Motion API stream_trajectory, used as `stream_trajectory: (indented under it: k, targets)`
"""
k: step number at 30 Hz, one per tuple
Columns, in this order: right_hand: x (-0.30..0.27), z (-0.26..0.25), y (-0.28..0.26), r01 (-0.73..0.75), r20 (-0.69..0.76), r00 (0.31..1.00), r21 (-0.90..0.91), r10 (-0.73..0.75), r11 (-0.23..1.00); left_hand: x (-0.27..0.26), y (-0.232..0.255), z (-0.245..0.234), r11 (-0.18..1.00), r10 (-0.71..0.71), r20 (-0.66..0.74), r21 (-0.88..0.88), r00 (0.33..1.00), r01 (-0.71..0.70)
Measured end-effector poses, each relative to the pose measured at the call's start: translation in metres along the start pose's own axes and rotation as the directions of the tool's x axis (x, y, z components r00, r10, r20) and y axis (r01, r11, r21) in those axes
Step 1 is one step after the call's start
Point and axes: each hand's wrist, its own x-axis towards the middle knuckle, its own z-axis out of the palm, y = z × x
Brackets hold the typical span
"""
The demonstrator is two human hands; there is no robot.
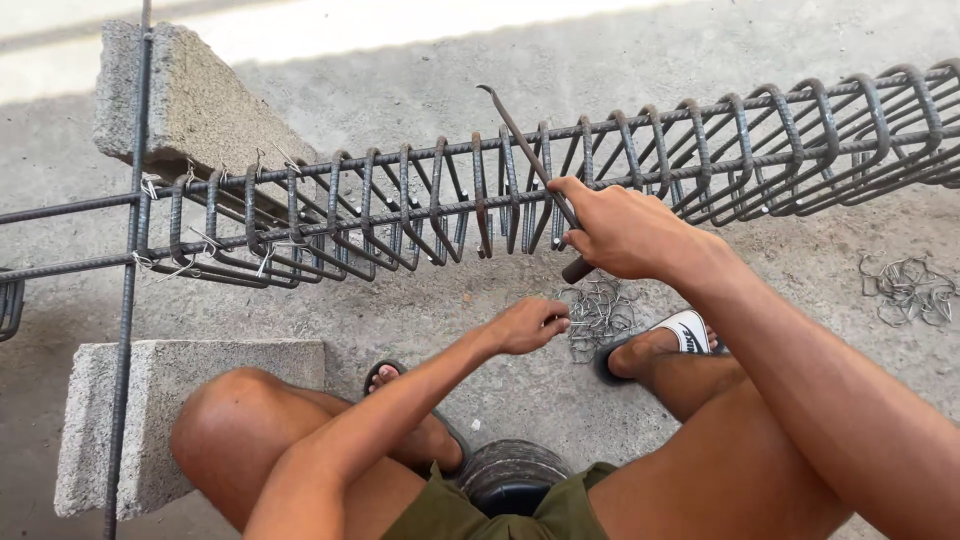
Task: Tying wire ties around rebar intersections using a hook tool to secure a reinforcement cage
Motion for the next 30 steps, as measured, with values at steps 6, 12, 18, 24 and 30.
stream_trajectory:
  k: [6, 12, 18, 24, 30]
  targets:
    - [0.001, -0.003, -0.001, -0.018, 0.008, 1.0, -0.012, 0.018, 1.0, -0.004, -0.022, 0.045, 0.964, -0.06, -0.101, -0.263, 0.993, 0.032]
    - [-0.002, -0.006, -0.004, -0.064, 0.029, 0.998, 0.009, 0.064, 0.998, 0.003, -0.029, 0.056, 0.98, 0.084, -0.284, -0.148, 0.955, -0.13]
    - [-0.004, -0.009, -0.005, -0.059, 0.027, 0.998, 0.016, 0.059, 0.998, -0.001, -0.022, 0.066, 0.879, 0.373, -0.366, 0.433, 0.852, -0.199]
    - [-0.003, -0.01, -0.005, -0.052, 0.016, 0.999, 0.026, 0.051, 0.998, 0.007, -0.018, 0.064, 0.885, 0.333, -0.303, 0.427, 0.893, -0.186]
    - [0.013, 0.004, 0.003, 0.0, -0.073, 0.997, 0.061, 0.004, 0.998, -0.014, 0.063, 0.004, 0.994, 0.108, -0.187, 0.03, 0.976, -0.104]
